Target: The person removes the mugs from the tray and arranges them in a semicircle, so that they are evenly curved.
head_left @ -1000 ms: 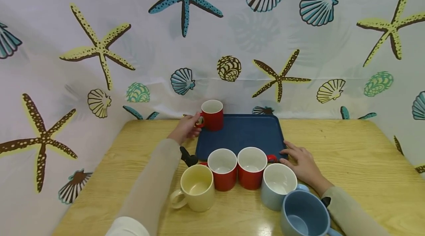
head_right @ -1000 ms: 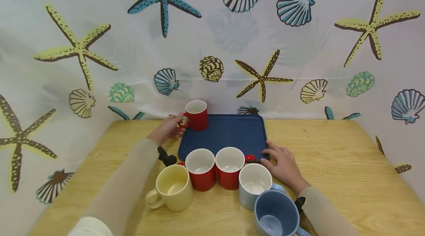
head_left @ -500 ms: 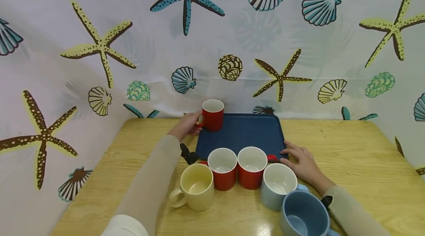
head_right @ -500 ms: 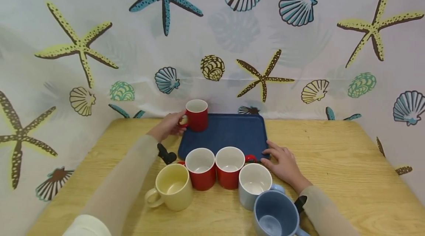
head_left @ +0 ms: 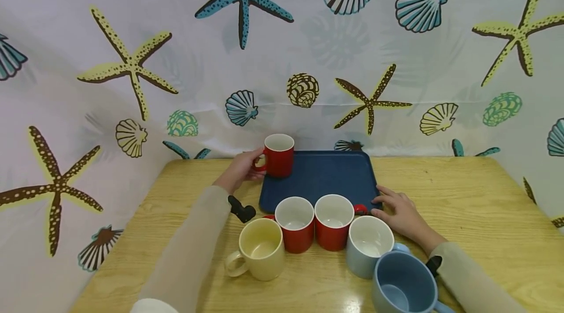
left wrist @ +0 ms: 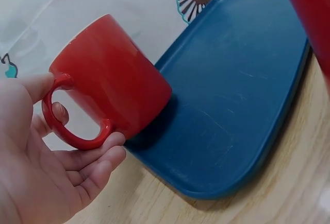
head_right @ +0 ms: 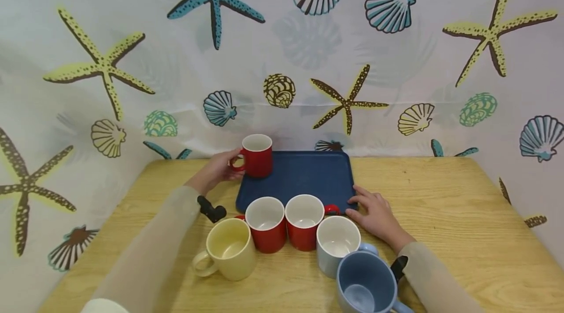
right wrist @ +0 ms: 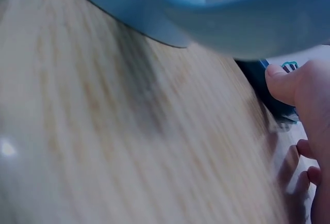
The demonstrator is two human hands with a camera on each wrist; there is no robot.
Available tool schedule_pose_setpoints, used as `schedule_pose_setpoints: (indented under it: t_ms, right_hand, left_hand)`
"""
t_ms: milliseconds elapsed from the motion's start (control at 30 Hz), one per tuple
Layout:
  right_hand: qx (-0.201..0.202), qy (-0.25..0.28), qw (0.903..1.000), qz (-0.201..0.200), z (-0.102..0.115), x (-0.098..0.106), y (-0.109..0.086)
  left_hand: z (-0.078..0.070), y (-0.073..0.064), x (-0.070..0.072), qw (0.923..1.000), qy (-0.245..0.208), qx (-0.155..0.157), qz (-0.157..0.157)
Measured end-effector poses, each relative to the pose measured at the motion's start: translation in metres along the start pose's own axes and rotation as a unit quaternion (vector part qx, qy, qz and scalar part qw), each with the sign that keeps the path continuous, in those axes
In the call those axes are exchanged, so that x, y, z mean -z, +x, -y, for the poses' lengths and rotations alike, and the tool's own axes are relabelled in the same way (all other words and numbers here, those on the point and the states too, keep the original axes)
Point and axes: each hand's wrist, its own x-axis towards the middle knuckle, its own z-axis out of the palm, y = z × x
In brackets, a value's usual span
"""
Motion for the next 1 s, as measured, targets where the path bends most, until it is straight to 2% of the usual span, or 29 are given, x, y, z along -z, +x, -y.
schedule_pose_setpoints:
  t_ms: [233, 400, 567, 1000]
  right_hand:
    - [-0.006, -0.011, 0.9999, 0.009, 0.004, 0.003, 0.001]
    - [-0.004, -0.016, 0.9998, 0.007, 0.006, 0.003, 0.001]
    - [0.001, -0.023, 0.9997, 0.000, 0.005, 0.001, 0.000]
    - [0.002, -0.029, 0.9996, -0.006, 0.004, -0.002, 0.001]
  left_hand:
    - [0.001, -0.010, 0.011, 0.9986, -0.049, -0.018, -0.012]
    - [-0.001, -0.026, 0.014, 0.9968, -0.078, -0.003, -0.016]
    - [0.001, -0.040, 0.022, 0.9961, -0.087, 0.004, -0.014]
    - [0.006, -0.070, 0.043, 0.9942, -0.104, -0.026, 0.008]
